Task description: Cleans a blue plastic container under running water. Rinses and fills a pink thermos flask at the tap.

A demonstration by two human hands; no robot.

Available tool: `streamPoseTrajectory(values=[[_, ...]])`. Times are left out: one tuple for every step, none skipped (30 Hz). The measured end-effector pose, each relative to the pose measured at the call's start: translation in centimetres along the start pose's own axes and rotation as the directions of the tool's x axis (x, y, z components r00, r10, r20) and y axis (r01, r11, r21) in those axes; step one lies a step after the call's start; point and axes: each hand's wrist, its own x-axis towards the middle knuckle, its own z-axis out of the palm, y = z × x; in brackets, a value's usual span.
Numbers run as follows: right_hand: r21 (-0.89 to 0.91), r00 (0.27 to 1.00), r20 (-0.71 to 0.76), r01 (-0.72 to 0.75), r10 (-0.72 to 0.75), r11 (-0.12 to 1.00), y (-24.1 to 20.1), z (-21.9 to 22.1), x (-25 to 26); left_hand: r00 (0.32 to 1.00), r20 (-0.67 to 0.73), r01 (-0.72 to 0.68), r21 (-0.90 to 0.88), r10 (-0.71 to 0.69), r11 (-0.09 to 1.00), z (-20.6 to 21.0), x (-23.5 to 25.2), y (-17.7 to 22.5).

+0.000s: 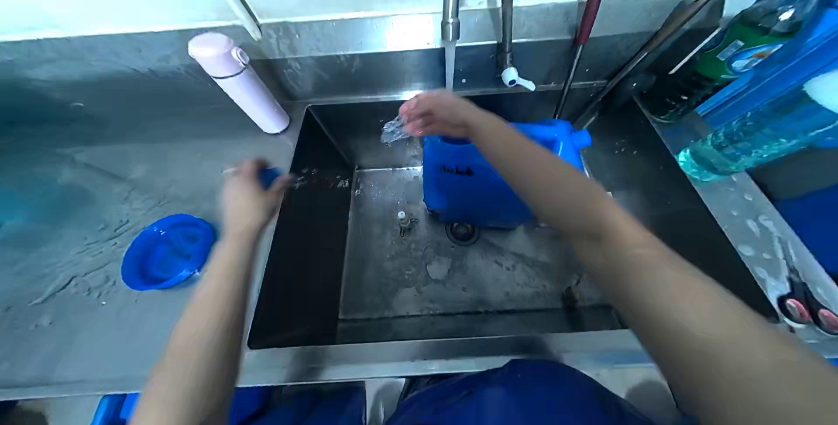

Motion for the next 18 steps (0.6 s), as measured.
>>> streamPoseTrajectory(values=[[-0.299, 0.997, 0.018, 0.072, -0.070, 0.952, 0.4, -2.9, -1.5, 0.995, -0.039, 0.093, 0.052, -0.091, 0.994, -1.2, -1.5, -4.9], [-0.550, 0.994, 0.039, 0.110, -0.105, 0.828, 1.6, -6.2, -2.6, 0.980, -0.074, 0.190, 0.074, -0.185, 0.979, -2.2, -3.1, -9.3], [-0.730, 0.996, 0.021, 0.075, -0.088, 0.679, 3.8, -9.5, -3.8, 0.957, -0.108, 0.276, 0.080, -0.267, 0.958, -2.9, -4.6, -12.9], [-0.829, 0.997, -0.063, -0.028, -0.043, 0.559, 6.1, -11.7, -5.5, 0.933, -0.140, 0.346, 0.096, -0.331, 0.933, -3.1, -5.9, -15.8], [-0.884, 0.986, -0.168, -0.151, 0.001, 0.443, 7.9, -12.4, -6.8, 0.911, -0.169, 0.398, 0.112, -0.377, 0.911, -3.0, -6.6, -17.3], [-0.893, 0.960, -0.273, -0.275, 0.057, 0.357, 8.3, -11.6, -7.6, 0.904, -0.192, 0.407, 0.105, -0.383, 0.907, -2.8, -6.8, -16.5], [-0.881, 0.936, -0.332, -0.352, 0.117, 0.317, 7.7, -9.8, -8.1, 0.914, -0.201, 0.375, 0.086, -0.353, 0.923, -2.5, -6.3, -13.4], [-0.875, 0.926, -0.340, -0.376, 0.167, 0.305, 6.7, -7.5, -8.3, 0.938, -0.175, 0.312, 0.051, -0.299, 0.949, -1.9, -5.2, -9.0], [-0.873, 0.927, -0.320, -0.369, 0.196, 0.320, 6.0, -5.5, -8.7, 0.968, -0.120, 0.223, -0.003, -0.222, 0.975, -0.5, -3.8, -4.2], [-0.868, 0.932, -0.295, -0.353, 0.211, 0.350, 5.9, -4.4, -9.0, 0.991, -0.080, 0.103, -0.088, -0.111, 0.991, 1.9, -2.4, 0.3], [-0.852, 0.936, -0.289, -0.348, 0.203, 0.390, 6.2, -4.0, -9.5, 0.998, -0.054, -0.031, -0.217, 0.020, 0.976, 5.1, -1.0, 4.3], [-0.833, 0.935, -0.307, -0.355, 0.179, 0.424, 7.1, -4.6, -10.6, 0.994, 0.009, -0.101, -0.391, 0.113, 0.915, 8.7, 0.0, 7.9], [-0.812, 0.929, -0.341, -0.368, 0.142, 0.453, 8.3, -6.0, -12.4, 0.979, 0.088, -0.097, -0.586, 0.182, 0.805, 12.6, 0.3, 11.2], [-0.792, 0.915, -0.385, -0.394, 0.121, 0.465, 9.5, -7.9, -14.7, 0.964, 0.146, -0.048, -0.729, 0.224, 0.683, 16.7, 0.2, 13.9], [-0.759, 0.893, -0.441, -0.426, 0.093, 0.492, 11.0, -9.9, -17.5, 0.942, 0.242, 0.052, -0.787, 0.230, 0.615, 20.1, -0.5, 15.7], [-0.720, 0.862, -0.503, -0.460, 0.066, 0.519, 12.9, -11.9, -20.6, 0.917, 0.306, 0.103, -0.800, 0.254, 0.591, 23.5, -0.7, 16.4], [-0.672, 0.822, -0.570, -0.480, 0.020, 0.564, 15.0, -13.9, -23.7, 0.888, 0.380, 0.132, -0.751, 0.259, 0.647, 25.9, -0.5, 16.7], [-0.630, 0.775, -0.630, -0.472, -0.050, 0.616, 17.1, -15.4, -26.5, 0.853, 0.451, 0.123, -0.664, 0.263, 0.738, 27.2, -0.2, 16.8]])
